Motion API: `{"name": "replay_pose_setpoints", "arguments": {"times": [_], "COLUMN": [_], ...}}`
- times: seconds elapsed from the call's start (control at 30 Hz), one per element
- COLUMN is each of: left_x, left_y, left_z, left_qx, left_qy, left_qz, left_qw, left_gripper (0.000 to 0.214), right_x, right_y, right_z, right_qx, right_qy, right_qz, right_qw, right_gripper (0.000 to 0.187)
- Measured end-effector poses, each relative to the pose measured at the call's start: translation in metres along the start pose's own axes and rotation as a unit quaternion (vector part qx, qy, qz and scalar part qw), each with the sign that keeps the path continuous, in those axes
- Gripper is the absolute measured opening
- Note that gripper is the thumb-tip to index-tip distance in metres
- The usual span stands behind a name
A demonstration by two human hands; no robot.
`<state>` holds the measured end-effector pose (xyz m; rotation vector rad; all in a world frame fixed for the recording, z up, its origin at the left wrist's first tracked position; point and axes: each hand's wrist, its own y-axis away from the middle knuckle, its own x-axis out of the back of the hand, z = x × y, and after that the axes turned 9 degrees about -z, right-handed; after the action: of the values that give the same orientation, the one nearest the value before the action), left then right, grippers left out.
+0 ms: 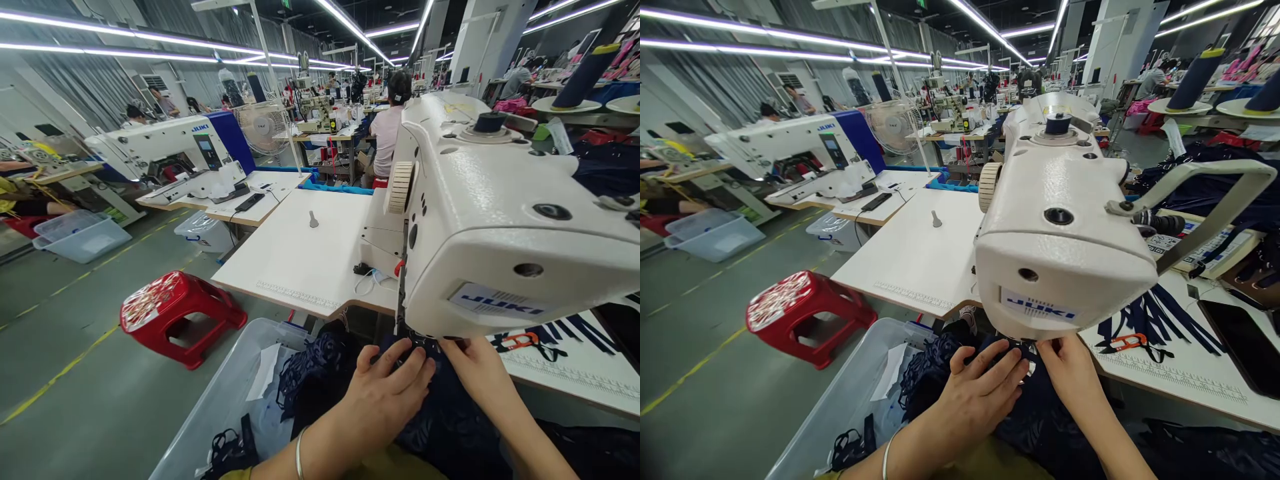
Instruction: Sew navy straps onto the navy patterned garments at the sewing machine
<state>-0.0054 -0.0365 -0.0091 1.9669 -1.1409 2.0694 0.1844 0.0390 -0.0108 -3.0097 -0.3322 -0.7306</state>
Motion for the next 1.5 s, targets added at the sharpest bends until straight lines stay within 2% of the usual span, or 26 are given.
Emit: {"name": "replay_pose_setpoints", "arguments": {"times": [0.13, 0.3, 0.57, 0.77, 1.3, 1.5], "left_x": [0.004, 0.01, 0.008, 0.008, 0.012, 0.009], "left_y": [-0.007, -0.012, -0.013, -0.016, -0.017, -0.016], "left_z": [0.001, -0.001, 0.0, 0.001, 0.003, 0.005], "left_qx": [0.016, 0.024, 0.026, 0.034, 0.034, 0.049], "left_qy": [0.005, 0.021, 0.029, 0.041, 0.006, 0.004], "left_qz": [-0.006, -0.018, -0.014, -0.018, -0.034, -0.013], "left_qw": [1.0, 0.999, 0.999, 0.998, 0.999, 0.999], "left_gripper": [0.033, 0.036, 0.036, 0.038, 0.039, 0.039], "right_x": [0.001, 0.0, -0.003, -0.003, -0.005, -0.006], "right_y": [-0.012, -0.02, -0.026, -0.032, -0.031, -0.029], "right_z": [-0.006, -0.004, -0.003, -0.011, -0.005, -0.003], "right_qx": [0.019, 0.087, 0.121, 0.119, 0.103, 0.111], "right_qy": [0.086, 0.083, 0.144, 0.186, 0.163, 0.154], "right_qz": [0.0, 0.033, 0.068, 0.055, 0.055, 0.054], "right_qw": [0.996, 0.992, 0.98, 0.974, 0.98, 0.98], "right_gripper": [0.026, 0.03, 0.026, 0.026, 0.024, 0.02]}}
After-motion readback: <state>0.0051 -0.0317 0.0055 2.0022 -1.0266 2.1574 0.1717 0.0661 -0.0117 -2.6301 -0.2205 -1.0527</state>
